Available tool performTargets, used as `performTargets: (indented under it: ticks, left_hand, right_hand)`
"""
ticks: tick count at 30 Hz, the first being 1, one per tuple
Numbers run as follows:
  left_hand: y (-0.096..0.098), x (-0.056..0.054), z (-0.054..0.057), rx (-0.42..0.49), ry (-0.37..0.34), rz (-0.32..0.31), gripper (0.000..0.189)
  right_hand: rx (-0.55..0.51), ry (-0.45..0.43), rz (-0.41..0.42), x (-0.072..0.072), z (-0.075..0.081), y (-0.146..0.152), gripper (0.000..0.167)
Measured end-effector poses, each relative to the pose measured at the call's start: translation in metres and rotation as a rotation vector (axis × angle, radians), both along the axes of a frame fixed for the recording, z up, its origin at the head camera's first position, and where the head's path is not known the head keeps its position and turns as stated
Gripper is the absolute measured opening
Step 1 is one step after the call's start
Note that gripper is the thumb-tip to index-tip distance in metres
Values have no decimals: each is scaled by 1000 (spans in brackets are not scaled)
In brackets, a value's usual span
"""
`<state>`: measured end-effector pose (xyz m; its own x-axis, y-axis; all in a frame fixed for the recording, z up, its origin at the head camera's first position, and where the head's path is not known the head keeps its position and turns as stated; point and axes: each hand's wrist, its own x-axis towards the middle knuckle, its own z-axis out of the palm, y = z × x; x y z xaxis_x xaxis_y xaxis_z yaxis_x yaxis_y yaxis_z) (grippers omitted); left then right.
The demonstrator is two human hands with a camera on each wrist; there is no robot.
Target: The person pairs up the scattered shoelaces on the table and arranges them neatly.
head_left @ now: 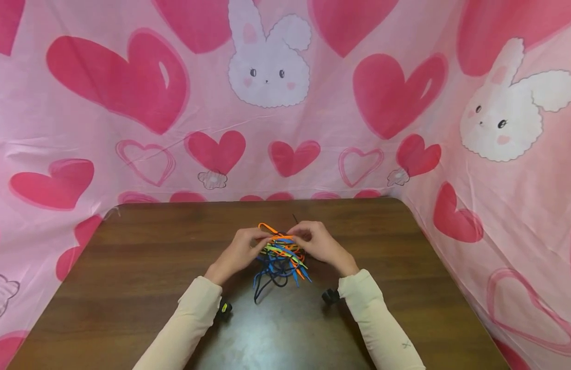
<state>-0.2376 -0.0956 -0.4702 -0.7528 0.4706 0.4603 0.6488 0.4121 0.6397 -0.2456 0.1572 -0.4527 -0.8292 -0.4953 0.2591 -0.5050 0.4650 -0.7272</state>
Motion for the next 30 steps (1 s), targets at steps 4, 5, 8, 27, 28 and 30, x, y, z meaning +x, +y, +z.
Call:
performTargets:
  ticks: [4, 5, 8, 27, 28, 30]
  left_hand:
    - [-8, 3, 2, -51, 0, 23, 15]
    - [-11, 4, 2, -56, 5, 26, 15]
    - [-18, 5, 4, -69, 29, 36, 15]
    - [-64, 7, 9, -57, 71, 124, 18]
    - [-67, 8, 8, -59, 76, 130, 18]
    - [-74, 9, 7, -67, 88, 145, 19]
  right_hand:
    - [-9, 7, -23, 1, 1, 6, 19]
    - [-15, 17, -34, 1, 1, 7, 18]
    - [-29, 47, -68, 1, 1, 13, 15]
    - [0, -5, -159, 3, 4, 46, 10]
    - [7, -12, -163, 3, 4, 47, 10]
    - [18, -29, -169, 4, 3, 49, 10]
